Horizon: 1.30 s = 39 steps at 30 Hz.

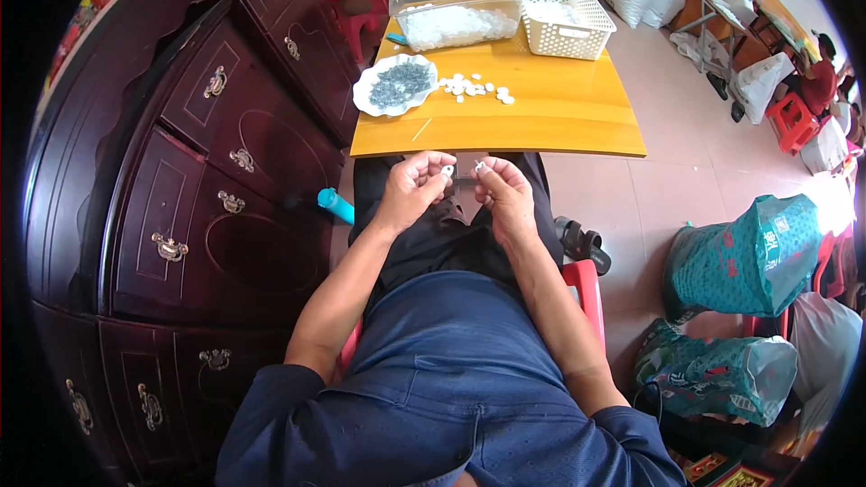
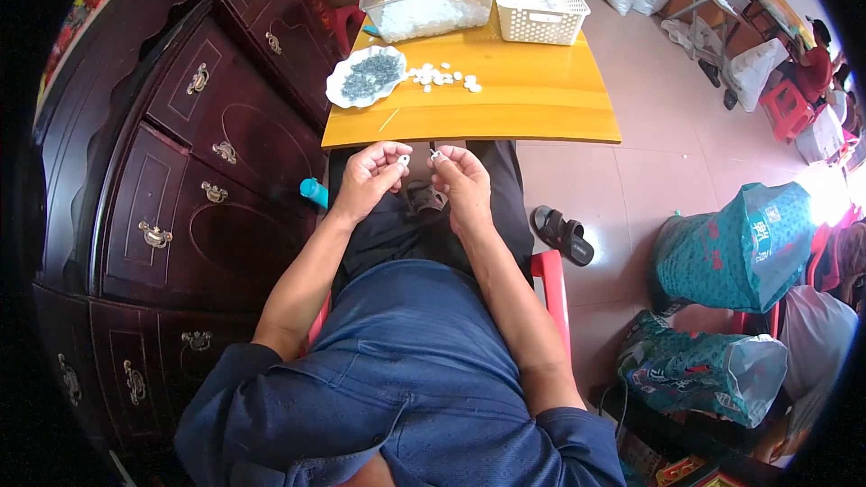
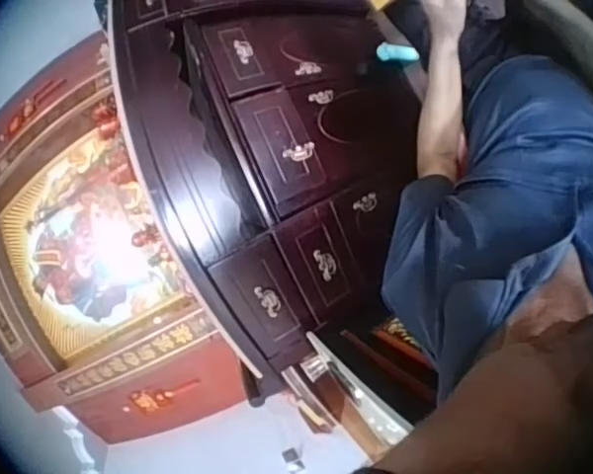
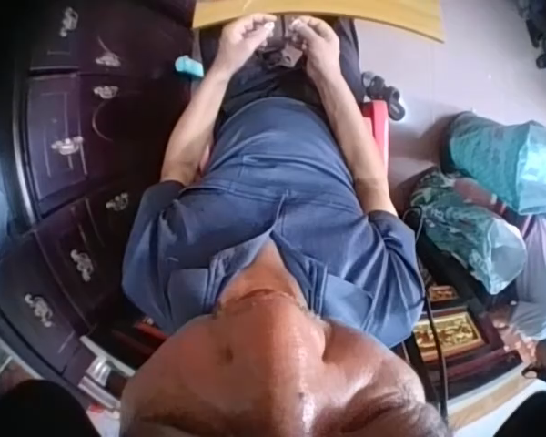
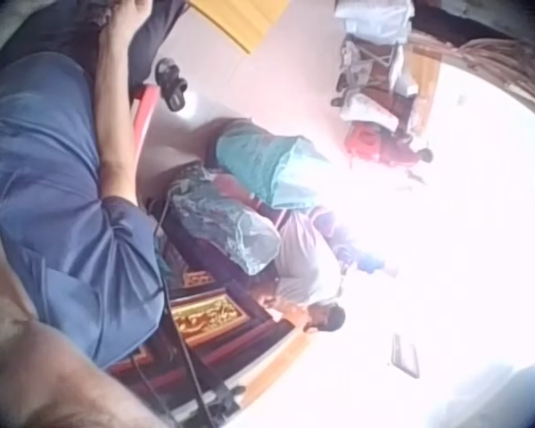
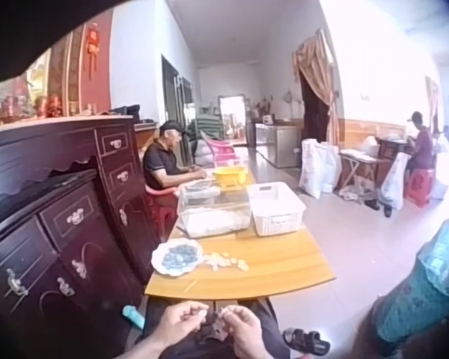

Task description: Assembling small white plastic circular components with tiny silver metal pieces by hand.

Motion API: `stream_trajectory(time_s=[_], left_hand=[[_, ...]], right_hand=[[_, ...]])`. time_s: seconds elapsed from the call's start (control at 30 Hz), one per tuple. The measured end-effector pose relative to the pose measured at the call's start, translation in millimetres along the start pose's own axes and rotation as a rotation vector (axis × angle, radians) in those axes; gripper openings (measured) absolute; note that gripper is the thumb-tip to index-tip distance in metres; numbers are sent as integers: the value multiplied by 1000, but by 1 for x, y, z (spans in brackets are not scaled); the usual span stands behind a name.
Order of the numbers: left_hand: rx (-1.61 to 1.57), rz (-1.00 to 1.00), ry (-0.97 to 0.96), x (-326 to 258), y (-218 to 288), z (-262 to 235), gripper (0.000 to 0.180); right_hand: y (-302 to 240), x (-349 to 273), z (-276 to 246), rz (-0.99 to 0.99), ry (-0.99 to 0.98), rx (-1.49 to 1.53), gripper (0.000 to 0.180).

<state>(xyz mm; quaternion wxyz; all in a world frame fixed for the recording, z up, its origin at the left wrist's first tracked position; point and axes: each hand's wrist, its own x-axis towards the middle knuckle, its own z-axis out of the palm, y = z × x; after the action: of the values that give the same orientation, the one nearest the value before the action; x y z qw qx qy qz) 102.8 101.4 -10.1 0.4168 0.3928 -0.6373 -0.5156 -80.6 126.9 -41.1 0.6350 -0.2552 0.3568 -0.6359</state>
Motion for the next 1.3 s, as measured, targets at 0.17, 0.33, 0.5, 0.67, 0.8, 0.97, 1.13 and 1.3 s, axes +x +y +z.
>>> stream_trajectory(time_s=[0.17, 0.33, 0.5, 0.67, 0.8, 0.97, 1.13, 1.3], left_hand=[[1, 123, 48, -3, 3, 3, 24], [178, 202, 65, -3, 13, 0, 24], [184, 239, 82, -3, 15, -4, 25], [201, 263, 42, -3, 18, -5, 22], [202, 281, 33, -2, 19, -5, 22], [190, 255, -21, -2, 21, -6, 22], [174, 243, -35, -2, 22, -6, 23], [197, 238, -69, 0, 22, -11, 22]], right_hand=[[-4, -4, 7, 0, -12, -35, 15], [1, -4, 6, -52, -103, -84, 15], [3, -6, 9, -79, -136, -145, 15], [2, -7, 11, -72, -145, -167, 15], [4, -7, 10, -67, -166, -182, 15], [3, -9, 13, -67, -159, -194, 14], [4, -8, 12, -73, -162, -206, 14], [5, -8, 12, -60, -171, -210, 14]])
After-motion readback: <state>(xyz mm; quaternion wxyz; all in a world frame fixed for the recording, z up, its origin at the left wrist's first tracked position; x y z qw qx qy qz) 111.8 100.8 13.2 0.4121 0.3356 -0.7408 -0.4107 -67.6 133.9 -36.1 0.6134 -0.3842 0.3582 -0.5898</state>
